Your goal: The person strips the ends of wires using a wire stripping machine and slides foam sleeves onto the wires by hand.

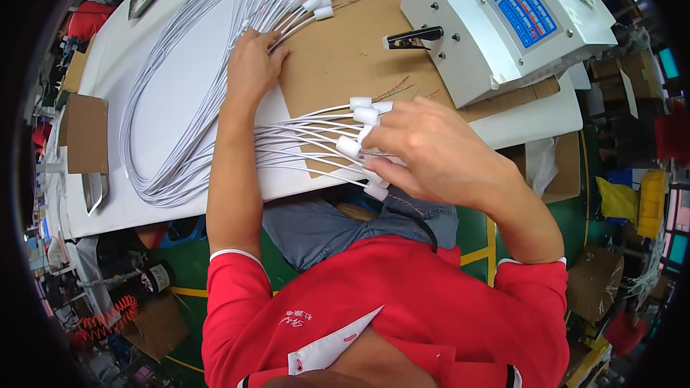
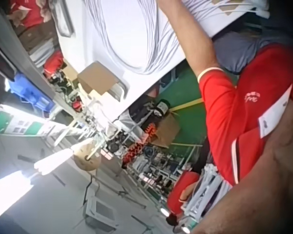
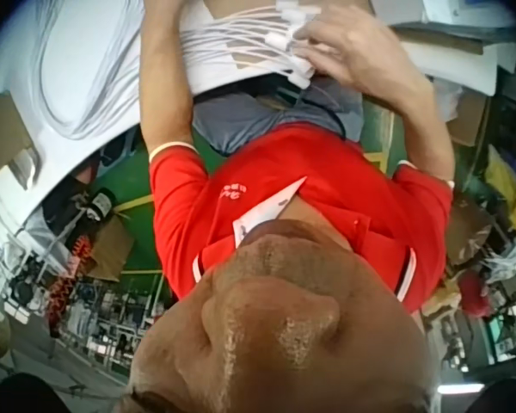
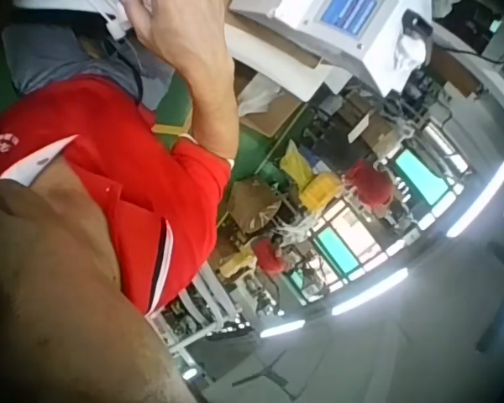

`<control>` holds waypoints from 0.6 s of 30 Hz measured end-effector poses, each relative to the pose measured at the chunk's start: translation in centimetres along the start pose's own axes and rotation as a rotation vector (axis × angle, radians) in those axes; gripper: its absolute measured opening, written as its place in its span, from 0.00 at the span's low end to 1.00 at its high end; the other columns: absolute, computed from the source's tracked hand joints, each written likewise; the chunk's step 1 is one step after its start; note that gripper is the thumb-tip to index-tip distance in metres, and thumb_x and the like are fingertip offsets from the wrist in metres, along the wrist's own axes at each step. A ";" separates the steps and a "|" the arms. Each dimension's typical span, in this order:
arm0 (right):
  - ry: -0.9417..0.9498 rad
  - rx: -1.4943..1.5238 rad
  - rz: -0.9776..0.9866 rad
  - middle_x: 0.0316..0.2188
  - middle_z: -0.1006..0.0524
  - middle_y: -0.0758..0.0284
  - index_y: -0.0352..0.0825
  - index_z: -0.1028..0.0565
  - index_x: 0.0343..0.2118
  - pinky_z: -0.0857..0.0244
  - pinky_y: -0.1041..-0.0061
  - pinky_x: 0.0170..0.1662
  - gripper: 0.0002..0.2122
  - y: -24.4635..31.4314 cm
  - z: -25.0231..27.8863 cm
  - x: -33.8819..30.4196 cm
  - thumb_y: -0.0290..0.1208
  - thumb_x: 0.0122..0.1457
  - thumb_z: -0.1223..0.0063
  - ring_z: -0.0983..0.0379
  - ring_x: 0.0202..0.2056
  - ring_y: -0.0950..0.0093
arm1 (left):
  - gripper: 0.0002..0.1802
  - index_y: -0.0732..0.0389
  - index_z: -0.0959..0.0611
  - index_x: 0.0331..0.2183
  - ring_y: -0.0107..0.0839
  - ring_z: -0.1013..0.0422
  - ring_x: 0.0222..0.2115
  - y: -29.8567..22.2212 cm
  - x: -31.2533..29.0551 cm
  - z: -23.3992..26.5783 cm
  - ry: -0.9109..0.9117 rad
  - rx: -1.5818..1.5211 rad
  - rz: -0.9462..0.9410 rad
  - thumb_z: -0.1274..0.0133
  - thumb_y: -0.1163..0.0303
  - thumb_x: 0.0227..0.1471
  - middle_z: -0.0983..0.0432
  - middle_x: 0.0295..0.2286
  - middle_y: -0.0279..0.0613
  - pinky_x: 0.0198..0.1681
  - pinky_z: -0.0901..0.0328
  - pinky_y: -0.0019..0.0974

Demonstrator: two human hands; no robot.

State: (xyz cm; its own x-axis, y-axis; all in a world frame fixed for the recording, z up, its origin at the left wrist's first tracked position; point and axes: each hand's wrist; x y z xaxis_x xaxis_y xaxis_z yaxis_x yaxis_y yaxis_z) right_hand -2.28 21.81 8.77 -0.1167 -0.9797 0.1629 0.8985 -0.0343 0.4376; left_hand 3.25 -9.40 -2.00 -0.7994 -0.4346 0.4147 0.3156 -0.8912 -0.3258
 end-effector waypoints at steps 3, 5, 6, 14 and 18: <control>-0.100 0.005 -0.022 0.29 0.22 0.61 0.32 0.20 0.33 0.33 0.63 0.42 0.08 -0.8 0.5 0.3 0.31 0.56 0.37 0.26 0.36 0.60 | 0.21 0.63 0.13 0.46 0.52 0.26 0.43 -1.2 0.1 -0.5 -0.008 0.083 0.017 0.35 0.63 0.51 0.20 0.38 0.53 0.48 0.31 0.48; -0.149 -0.005 -0.024 0.29 0.22 0.61 0.31 0.20 0.33 0.33 0.63 0.41 0.08 -1.5 1.0 0.3 0.30 0.56 0.36 0.26 0.35 0.60 | 0.21 0.63 0.13 0.45 0.52 0.26 0.42 -1.2 0.1 -0.8 -0.015 0.115 0.012 0.34 0.64 0.50 0.20 0.38 0.53 0.48 0.31 0.48; -0.166 -0.026 -0.063 0.29 0.22 0.61 0.31 0.20 0.34 0.32 0.64 0.40 0.08 -1.9 1.3 0.3 0.30 0.56 0.36 0.26 0.35 0.61 | 0.20 0.64 0.13 0.44 0.53 0.26 0.42 -1.2 0.1 -1.0 -0.021 0.146 0.006 0.34 0.64 0.50 0.20 0.38 0.52 0.48 0.31 0.49; -0.405 -0.160 -0.199 0.31 0.19 0.60 0.31 0.18 0.35 0.30 0.67 0.39 0.08 -6.5 4.3 1.4 0.31 0.59 0.38 0.23 0.34 0.64 | 0.14 0.64 0.14 0.40 0.54 0.25 0.38 -0.5 0.7 -2.5 -0.003 -0.049 -0.087 0.38 0.69 0.50 0.20 0.37 0.54 0.46 0.31 0.51; -0.402 -0.138 -0.268 0.31 0.19 0.60 0.31 0.18 0.37 0.30 0.68 0.37 0.09 -7.4 4.2 1.9 0.33 0.60 0.39 0.22 0.35 0.66 | 0.15 0.62 0.15 0.42 0.53 0.25 0.38 -0.8 0.5 -2.7 0.043 -0.099 -0.120 0.44 0.75 0.50 0.21 0.36 0.53 0.45 0.31 0.51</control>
State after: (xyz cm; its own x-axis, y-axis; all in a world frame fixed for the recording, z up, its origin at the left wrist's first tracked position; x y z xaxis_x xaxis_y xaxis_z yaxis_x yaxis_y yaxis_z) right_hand -10.91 21.07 9.61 -0.4803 -0.7802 0.4006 0.8591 -0.3266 0.3940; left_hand 1.23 -8.58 -3.80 -0.8504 -0.3176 0.4195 0.1658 -0.9184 -0.3593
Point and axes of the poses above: each hand's wrist, its own x-axis towards the middle knuckle, its own z-axis out of the back of the hand, y = z × x
